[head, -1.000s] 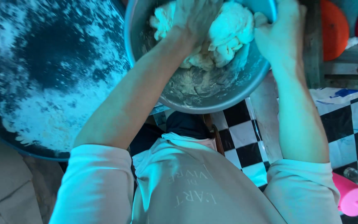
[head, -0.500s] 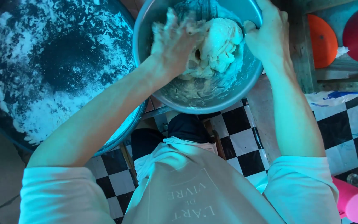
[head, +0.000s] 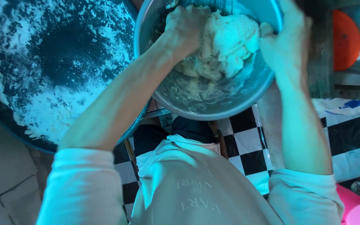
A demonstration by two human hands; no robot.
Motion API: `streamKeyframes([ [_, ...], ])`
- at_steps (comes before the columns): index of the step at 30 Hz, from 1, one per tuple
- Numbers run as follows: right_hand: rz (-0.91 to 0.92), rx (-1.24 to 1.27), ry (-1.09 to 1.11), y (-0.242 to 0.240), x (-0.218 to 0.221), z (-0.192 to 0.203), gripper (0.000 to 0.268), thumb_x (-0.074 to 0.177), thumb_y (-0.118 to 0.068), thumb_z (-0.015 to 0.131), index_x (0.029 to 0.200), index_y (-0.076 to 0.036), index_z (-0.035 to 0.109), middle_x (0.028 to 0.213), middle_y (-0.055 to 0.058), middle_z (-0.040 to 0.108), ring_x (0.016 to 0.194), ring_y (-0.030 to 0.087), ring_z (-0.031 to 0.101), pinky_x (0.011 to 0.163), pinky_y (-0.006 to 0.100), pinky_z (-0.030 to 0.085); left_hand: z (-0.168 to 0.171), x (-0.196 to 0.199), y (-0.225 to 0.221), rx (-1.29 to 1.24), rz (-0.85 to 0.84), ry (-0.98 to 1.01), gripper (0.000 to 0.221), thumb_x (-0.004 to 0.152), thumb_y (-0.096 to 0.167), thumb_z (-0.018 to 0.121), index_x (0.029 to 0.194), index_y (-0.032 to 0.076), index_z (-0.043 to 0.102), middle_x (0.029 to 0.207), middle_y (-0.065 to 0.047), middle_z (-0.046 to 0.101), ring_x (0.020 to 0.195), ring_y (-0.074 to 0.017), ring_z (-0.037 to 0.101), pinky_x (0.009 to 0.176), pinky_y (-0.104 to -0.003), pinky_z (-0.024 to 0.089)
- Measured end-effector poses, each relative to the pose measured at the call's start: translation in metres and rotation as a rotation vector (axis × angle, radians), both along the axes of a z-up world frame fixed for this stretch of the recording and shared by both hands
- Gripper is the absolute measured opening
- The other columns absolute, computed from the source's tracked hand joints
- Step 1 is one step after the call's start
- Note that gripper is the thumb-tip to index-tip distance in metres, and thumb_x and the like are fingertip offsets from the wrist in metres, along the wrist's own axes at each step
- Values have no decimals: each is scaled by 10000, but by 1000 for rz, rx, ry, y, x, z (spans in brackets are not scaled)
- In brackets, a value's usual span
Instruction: Kneading a large batch of dough in a metal bowl and adding flour from a bag.
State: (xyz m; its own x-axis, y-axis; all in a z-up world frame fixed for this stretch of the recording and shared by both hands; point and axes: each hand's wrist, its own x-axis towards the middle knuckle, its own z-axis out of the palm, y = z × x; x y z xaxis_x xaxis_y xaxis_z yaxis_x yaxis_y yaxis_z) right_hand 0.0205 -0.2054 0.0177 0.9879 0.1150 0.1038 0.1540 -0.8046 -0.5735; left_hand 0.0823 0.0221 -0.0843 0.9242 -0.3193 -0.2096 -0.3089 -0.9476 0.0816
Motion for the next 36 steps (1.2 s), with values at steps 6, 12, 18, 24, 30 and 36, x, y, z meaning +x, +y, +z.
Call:
streamKeyframes([
  [6,-297,44,116,13,-26,-19,652,1016,-103,617,1589,-219,328,1346,279,586,1236,495,508,990,598,443,-29,15,-61,323,41,-257,296,814,67,808,897,350,778,880,101,710,916,-261,723,552,-401,491],
  [12,-459,265,-14,10,-30,-50,622,907,-4,657,1464,-232,499,1372,205,615,1276,431,584,1059,546,477,40,-52,-79,498,-66,-70,954,928,412,695,1642,61,168,1691,-158,236,1514,-360,311,1081,-475,446],
  [18,-252,476,-241,-13,-6,-93,597,838,70,713,1401,-93,597,1338,157,698,1252,293,653,1052,396,511,110,-94,-26,-226,-129,203,1264,820,53,818,1648,172,-130,1526,-491,301,1419,-575,403,1041,-513,478],
  [24,-207,698,-58,-22,-9,-104,475,979,-79,706,1431,-164,588,1321,60,718,1191,153,665,1026,297,523,78,-89,1,-610,-414,-224,465,735,79,890,1166,68,714,1024,-189,744,938,-453,710,655,-512,565],
  [30,-55,685,-241,-32,13,-134,373,1095,-122,621,1452,-34,565,1477,97,585,1344,148,540,1121,284,424,68,-90,-33,56,-544,-667,730,623,214,926,1249,209,551,1128,38,618,1006,-210,636,598,-359,571],
  [36,-31,617,-232,-6,-10,-92,290,1087,-203,572,1342,-82,639,1225,61,718,1158,154,642,1000,328,504,85,-91,-47,144,-366,-70,1024,922,190,791,1678,309,109,1728,15,13,1566,-361,72,1158,-746,274],
])
